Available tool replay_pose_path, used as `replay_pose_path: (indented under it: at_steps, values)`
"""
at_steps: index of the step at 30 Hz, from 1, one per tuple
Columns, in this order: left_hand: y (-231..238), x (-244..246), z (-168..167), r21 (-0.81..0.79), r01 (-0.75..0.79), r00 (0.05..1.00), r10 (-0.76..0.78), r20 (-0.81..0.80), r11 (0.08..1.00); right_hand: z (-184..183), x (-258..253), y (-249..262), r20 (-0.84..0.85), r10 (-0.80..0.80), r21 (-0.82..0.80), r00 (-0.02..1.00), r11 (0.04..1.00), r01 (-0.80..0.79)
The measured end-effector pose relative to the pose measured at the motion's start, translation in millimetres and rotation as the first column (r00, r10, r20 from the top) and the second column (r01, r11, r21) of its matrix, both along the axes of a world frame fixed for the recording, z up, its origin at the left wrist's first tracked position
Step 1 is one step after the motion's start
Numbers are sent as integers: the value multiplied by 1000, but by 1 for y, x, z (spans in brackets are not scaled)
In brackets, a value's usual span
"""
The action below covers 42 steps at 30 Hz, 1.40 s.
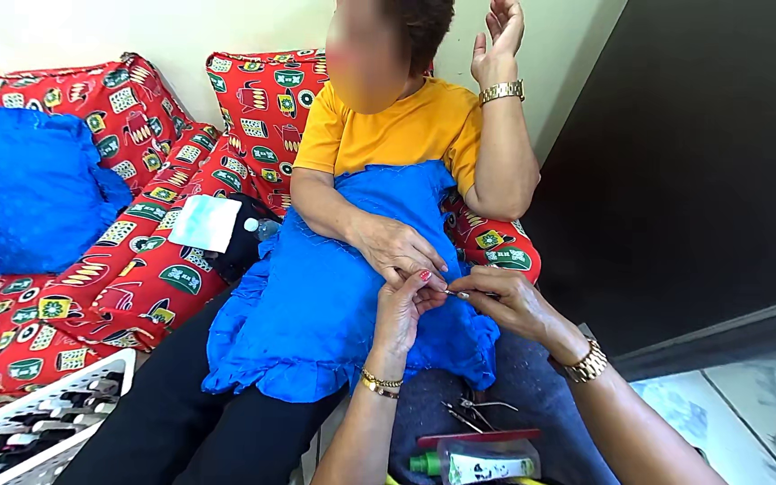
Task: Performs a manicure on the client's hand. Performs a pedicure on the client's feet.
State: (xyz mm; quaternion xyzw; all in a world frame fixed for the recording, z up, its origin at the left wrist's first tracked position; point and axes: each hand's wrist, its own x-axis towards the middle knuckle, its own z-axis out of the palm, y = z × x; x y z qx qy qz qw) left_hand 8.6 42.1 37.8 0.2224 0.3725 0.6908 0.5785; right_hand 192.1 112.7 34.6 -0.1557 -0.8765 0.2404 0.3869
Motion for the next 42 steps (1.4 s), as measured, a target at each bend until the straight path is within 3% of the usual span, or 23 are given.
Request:
replay_pose_path:
  at_steps: [8,20,30,36,42]
  values:
    - [-1,-2,0,21,14,1000,-15,27,1000,2,0,4,-18,62,-25,998,998,-62]
    - [1,0,-1,15,-13,1000,13,0,1000,9,-3,-13,51,-16,-357,999,934,33]
    - [1,-1,-1,24,-16,1000,16,11,1000,1,0,-11,-70,42,-388,997,919,-66]
    - [1,-1,-2,30,-18,1000,17,14,999,-2,-5,-16,-103,-1,-407,995,913,-41]
    - [2,0,-3,22,-33,999,34,-9,999,1,-10,-25,-40,-116,-478,992,874,84]
